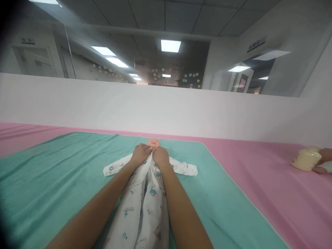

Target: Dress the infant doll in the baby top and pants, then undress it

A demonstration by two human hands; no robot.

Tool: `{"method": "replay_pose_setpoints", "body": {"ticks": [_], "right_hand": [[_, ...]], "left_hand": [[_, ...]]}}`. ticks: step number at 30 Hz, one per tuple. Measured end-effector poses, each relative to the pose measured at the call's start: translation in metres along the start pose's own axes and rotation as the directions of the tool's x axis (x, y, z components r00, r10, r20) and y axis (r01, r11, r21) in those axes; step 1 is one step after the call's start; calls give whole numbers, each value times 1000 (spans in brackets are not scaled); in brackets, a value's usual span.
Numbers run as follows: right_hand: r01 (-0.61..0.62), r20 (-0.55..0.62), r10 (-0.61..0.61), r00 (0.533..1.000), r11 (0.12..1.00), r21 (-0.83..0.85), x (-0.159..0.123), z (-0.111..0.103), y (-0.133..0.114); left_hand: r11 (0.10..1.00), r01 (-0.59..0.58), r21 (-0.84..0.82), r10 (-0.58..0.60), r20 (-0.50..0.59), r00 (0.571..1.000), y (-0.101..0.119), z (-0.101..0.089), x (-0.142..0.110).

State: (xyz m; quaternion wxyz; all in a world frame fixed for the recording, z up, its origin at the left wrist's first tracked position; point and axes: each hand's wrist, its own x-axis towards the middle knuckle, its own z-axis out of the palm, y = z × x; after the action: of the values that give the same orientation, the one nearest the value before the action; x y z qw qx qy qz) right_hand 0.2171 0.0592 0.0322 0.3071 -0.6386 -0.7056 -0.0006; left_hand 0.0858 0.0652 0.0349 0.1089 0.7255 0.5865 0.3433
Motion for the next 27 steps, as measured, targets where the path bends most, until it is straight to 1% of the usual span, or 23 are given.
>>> {"method": "replay_pose_setpoints", "body": {"ticks": [2, 5, 8, 12, 17, 22, 27], "right_hand": [[-73, -54, 76, 996, 996, 48, 2, 1, 2], [-177, -109, 195, 975, 972, 153, 6, 1, 7], [-218, -136, 260, 956, 939, 265, 9, 1, 9], [-180, -139, 245, 960, 914, 364, 7, 4, 6], [-131, -146, 205, 968, 907, 401, 2, 3, 1], [-137, -148, 222, 964, 888, 440, 0, 2, 3], [-143, -130, 238, 962, 854, 501, -1, 4, 7]], "left_hand": [[1000, -11, 24, 11, 25, 1000, 2, 2, 0], [1000, -17, 22, 16, 66, 998, 4, 2, -2], [999, -44, 13, 43, 76, 996, 6, 1, -3], [997, -76, -13, 76, 96, 992, 8, -1, -5], [994, -63, -94, 72, 101, 992, 6, 2, -4], [969, -46, -243, 60, 51, 997, 3, 3, -2], [915, -47, -402, 60, 22, 998, 2, 0, 0]]}}
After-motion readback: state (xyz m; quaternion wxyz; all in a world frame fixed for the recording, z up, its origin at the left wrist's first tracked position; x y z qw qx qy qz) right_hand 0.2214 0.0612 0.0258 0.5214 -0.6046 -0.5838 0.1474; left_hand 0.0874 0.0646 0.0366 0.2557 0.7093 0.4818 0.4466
